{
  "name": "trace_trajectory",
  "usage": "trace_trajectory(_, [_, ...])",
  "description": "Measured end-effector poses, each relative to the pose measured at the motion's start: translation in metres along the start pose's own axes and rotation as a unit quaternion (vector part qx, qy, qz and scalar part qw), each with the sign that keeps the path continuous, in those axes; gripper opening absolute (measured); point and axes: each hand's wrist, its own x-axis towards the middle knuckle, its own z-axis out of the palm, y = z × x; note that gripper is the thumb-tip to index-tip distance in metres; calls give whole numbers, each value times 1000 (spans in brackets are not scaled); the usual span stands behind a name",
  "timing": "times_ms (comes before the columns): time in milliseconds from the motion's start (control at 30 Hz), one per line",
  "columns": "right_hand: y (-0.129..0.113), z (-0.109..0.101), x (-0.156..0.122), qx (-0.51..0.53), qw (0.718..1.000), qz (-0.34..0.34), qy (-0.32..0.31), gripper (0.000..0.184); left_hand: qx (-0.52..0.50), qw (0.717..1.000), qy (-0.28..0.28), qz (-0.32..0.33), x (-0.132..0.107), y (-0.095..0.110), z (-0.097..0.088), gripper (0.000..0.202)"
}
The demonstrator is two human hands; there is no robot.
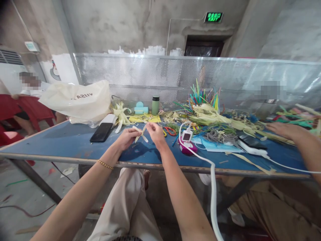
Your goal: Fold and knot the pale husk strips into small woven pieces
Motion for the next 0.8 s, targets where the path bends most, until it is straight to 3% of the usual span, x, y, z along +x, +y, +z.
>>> trace_trajectory(133, [-3,1,-4,14,998,31,-58,39,-51,998,-24,-35,-3,5,3,24])
trace_trajectory(300, [-5,3,-5,16,999,29,-39,40,-47,997,-58,-32,-2,3,3,32])
trace_trajectory(500, [-7,4,-5,12,998,40,-45,34,13,999,-36,18,0,-1,3,31])
trace_trajectory(800, [-4,3,-5,9,1000,18,-20,35,22,999,-30,27,2,-3,2,24])
